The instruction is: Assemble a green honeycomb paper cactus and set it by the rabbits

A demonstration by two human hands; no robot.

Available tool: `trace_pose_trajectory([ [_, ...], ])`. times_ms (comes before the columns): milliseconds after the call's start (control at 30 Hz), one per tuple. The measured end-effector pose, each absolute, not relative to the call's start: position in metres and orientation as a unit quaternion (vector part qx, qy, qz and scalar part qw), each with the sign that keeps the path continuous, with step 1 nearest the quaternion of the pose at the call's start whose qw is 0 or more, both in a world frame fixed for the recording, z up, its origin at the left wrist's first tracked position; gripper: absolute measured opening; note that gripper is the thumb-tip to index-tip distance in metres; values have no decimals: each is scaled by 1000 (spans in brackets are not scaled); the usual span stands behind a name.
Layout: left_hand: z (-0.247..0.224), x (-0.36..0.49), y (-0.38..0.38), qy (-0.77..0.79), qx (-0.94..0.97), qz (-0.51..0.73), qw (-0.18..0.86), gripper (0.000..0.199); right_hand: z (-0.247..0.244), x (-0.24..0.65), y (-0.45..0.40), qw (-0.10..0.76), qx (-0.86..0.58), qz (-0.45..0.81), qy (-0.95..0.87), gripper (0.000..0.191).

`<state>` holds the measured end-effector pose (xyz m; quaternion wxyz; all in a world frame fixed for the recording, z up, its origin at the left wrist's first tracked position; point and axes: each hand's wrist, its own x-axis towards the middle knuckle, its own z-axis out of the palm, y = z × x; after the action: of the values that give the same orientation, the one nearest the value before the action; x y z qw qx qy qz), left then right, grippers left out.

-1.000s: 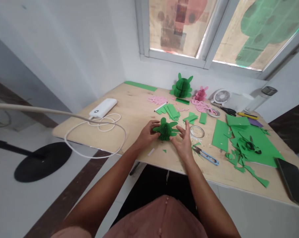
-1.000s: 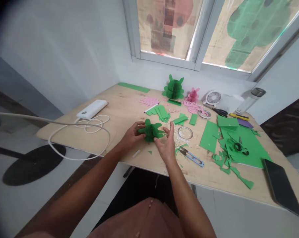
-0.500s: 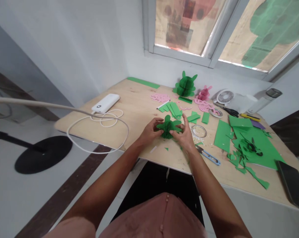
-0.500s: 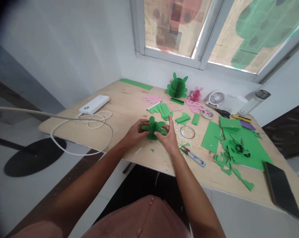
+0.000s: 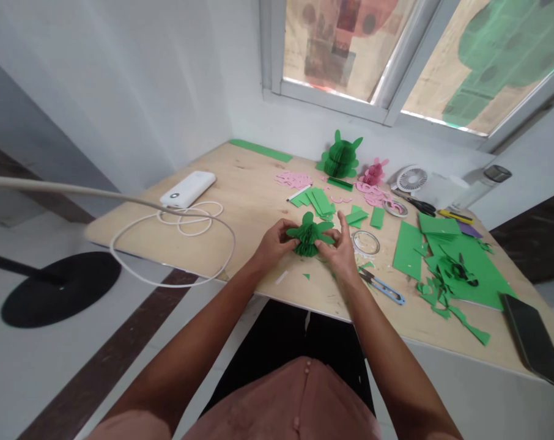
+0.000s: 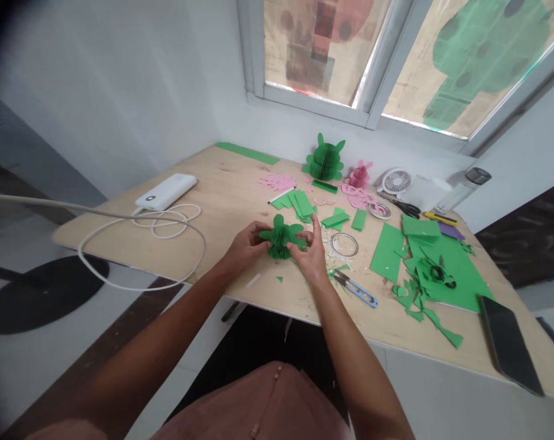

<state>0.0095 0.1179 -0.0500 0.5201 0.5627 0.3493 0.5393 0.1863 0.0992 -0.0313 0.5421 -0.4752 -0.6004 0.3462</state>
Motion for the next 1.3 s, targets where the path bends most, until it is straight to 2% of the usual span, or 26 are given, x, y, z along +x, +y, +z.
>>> trace_pose_trajectory([
  [333,-49,11,117,358,566,538,512,31,-28,184,94,510,-491,319,-630,105],
  [567,-46,11,115,366,566,537,506,29,-31,182,97,524,-493,285,-634,100],
  [1300,-42,5,108,388,543,565,485,20,-31,184,97,544,-482,347,-593,101],
])
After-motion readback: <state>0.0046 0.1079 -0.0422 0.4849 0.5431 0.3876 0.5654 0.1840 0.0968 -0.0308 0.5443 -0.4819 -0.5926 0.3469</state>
